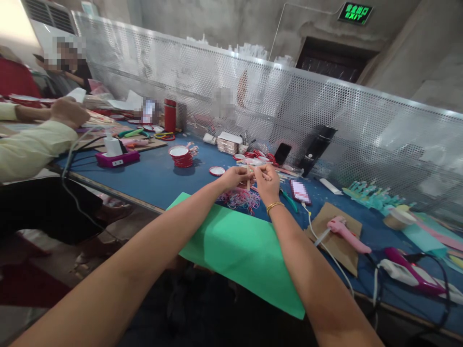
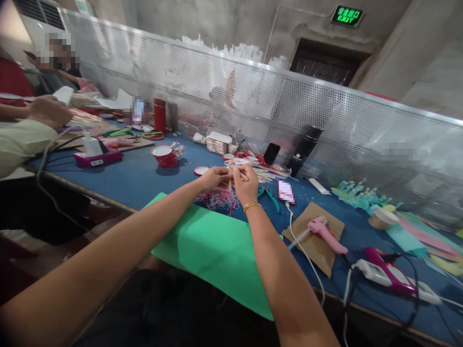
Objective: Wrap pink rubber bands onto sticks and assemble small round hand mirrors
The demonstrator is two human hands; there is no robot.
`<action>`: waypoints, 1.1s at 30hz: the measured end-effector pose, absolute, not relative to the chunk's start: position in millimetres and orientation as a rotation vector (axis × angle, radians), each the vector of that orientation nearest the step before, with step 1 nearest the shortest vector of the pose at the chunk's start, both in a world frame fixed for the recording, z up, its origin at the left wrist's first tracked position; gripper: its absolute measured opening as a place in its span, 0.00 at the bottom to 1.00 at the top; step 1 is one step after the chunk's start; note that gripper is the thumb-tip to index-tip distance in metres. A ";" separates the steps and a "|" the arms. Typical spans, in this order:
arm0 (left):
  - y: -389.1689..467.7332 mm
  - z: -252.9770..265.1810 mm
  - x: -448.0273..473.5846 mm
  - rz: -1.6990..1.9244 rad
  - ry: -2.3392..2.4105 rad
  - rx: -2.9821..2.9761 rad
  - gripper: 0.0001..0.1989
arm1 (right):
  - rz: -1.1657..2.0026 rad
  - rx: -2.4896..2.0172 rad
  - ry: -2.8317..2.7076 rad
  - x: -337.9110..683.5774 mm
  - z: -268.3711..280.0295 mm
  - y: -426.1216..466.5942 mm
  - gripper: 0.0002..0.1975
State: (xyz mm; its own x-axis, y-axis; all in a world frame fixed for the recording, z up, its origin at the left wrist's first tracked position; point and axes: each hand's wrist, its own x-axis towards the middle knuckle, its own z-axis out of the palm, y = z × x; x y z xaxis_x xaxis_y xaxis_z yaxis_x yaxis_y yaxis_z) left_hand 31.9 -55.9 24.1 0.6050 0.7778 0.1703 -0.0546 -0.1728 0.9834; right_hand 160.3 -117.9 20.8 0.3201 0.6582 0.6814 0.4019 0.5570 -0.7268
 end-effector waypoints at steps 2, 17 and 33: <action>-56.3 24.8 31.8 0.807 0.639 1.566 0.19 | 0.229 -1.042 -1.292 160.9 21.0 -118.1 0.12; -57.4 24.7 33.3 0.776 0.615 1.507 0.21 | 0.229 -1.048 -1.287 160.5 20.0 -117.5 0.13; -56.2 24.0 32.7 0.779 0.604 1.515 0.18 | 0.243 -1.030 -1.263 160.3 20.7 -117.7 0.12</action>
State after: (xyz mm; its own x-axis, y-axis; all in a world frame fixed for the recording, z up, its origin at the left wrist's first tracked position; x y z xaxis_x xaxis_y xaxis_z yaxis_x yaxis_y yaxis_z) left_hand 32.7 -56.2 24.0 0.6330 0.7646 0.1210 -0.0730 -0.0967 0.9926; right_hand 160.3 -117.7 20.7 0.3440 0.6630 0.6649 0.3688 0.5557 -0.7451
